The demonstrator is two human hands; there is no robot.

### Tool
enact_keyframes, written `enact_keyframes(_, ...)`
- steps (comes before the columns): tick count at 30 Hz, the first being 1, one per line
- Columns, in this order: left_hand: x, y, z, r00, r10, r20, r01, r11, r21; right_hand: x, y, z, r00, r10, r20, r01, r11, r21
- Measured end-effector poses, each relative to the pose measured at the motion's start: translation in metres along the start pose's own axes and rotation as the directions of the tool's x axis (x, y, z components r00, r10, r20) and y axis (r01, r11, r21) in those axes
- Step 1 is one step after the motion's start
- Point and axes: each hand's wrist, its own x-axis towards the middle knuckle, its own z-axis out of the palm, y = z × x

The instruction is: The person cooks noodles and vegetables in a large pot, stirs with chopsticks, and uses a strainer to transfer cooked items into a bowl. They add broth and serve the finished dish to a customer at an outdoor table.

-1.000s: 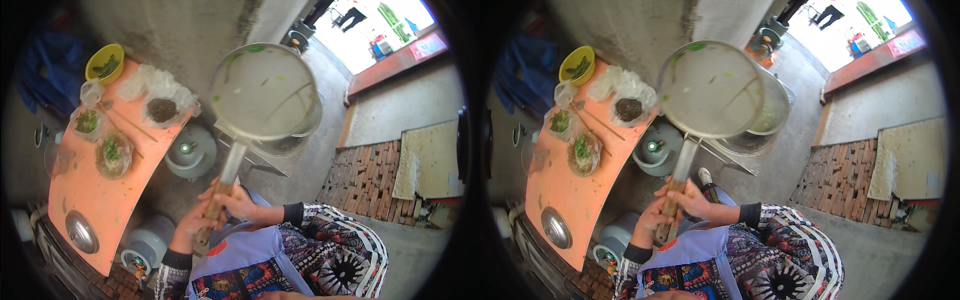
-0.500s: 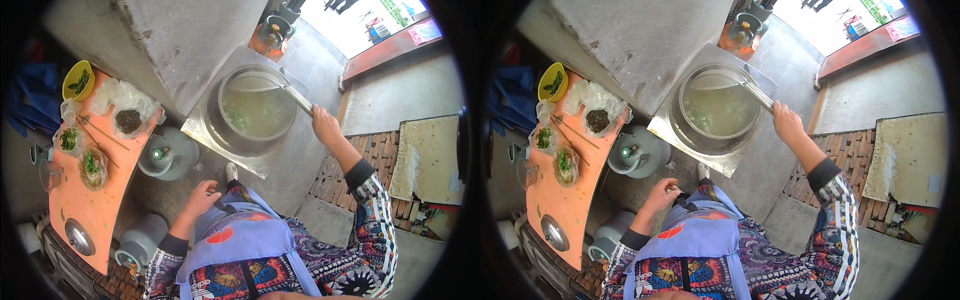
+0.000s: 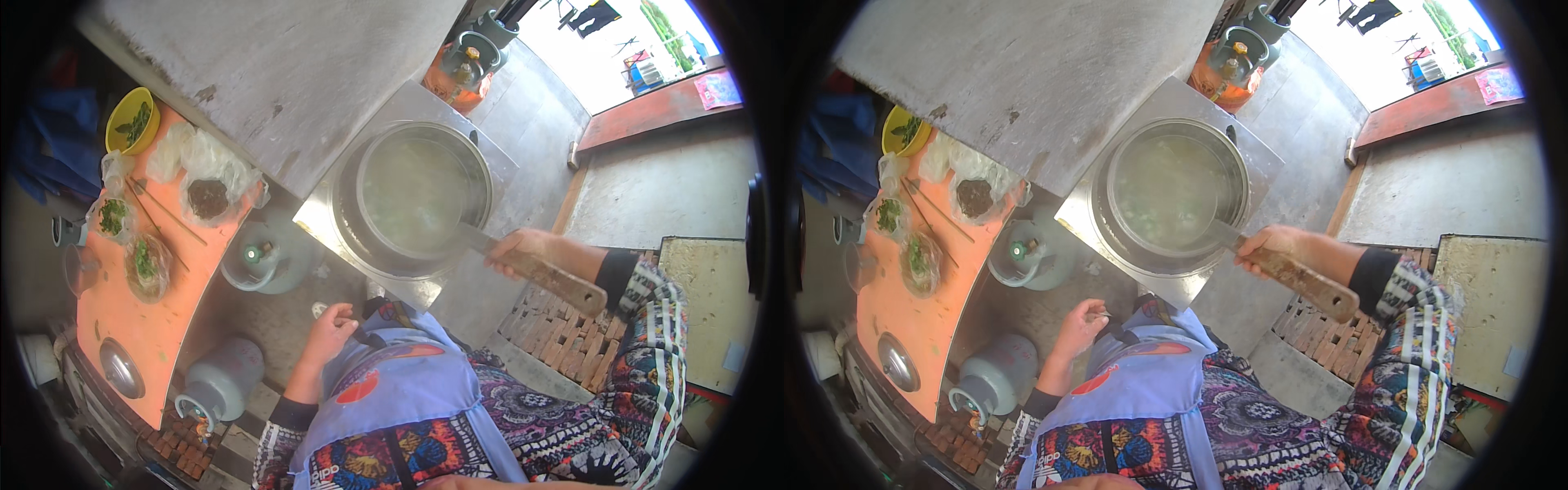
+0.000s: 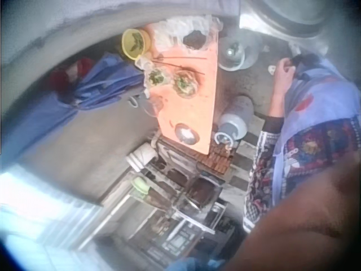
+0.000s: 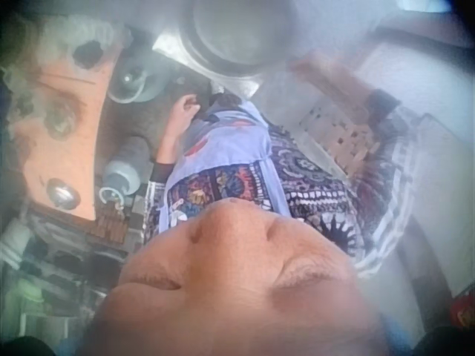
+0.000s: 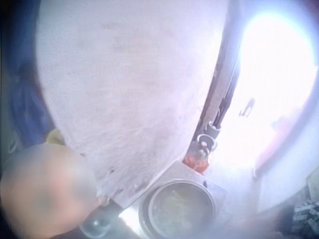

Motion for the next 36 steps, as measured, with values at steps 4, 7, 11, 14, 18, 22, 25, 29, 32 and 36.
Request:
enact_keyframes(4,0.001,0.000,-0.001,1.000,0.012,-0.011,-0.012,1.000,0.002,0.032,0.034,0.023,0.967,-0.137,0.216,0.010,0.865,0.502)
enact_keyframes(7,0.003,0.000,-0.005,0.999,-0.011,-0.033,0.012,1.000,0.017,0.042,0.048,0.030,0.921,-0.238,0.308,-0.056,0.702,0.710)
enact_keyframes(11,0.005,0.001,-0.008,0.997,-0.022,-0.076,0.024,0.999,0.030,0.039,0.043,0.021,0.961,-0.262,0.085,0.177,0.825,0.537)
enact_keyframes(14,0.005,0.002,-0.007,0.995,-0.032,-0.093,0.036,0.999,0.036,0.035,0.033,0.013,0.968,-0.249,-0.041,0.253,0.947,0.198)
enact_keyframes(18,0.000,0.004,-0.001,0.994,-0.063,-0.084,0.065,0.998,0.019,0.035,0.027,0.007,0.958,-0.266,-0.104,0.262,0.964,-0.047)
enact_keyframes(22,-0.005,0.006,0.003,0.993,-0.071,-0.093,0.072,0.997,0.004,0.038,0.032,-0.006,0.944,-0.327,0.052,0.331,0.937,-0.114)
enact_keyframes(25,-0.006,0.006,0.003,0.993,-0.067,-0.096,0.068,0.998,0.006,0.039,0.042,-0.017,0.925,-0.346,0.156,0.360,0.930,-0.070)
enact_keyframes(29,-0.006,0.008,0.002,0.995,-0.055,-0.082,0.058,0.998,0.029,0.034,0.059,-0.016,0.918,-0.329,0.222,0.300,0.941,0.156)
enact_keyframes(32,-0.006,0.010,0.002,0.995,-0.060,-0.080,0.063,0.998,0.032,0.028,0.070,-0.002,0.899,-0.283,0.334,0.108,0.882,0.459)
enact_keyframes(36,-0.008,0.012,0.007,0.994,-0.071,-0.085,0.073,0.997,0.017,0.035,0.066,0.016,0.877,-0.284,0.388,-0.057,0.740,0.671)
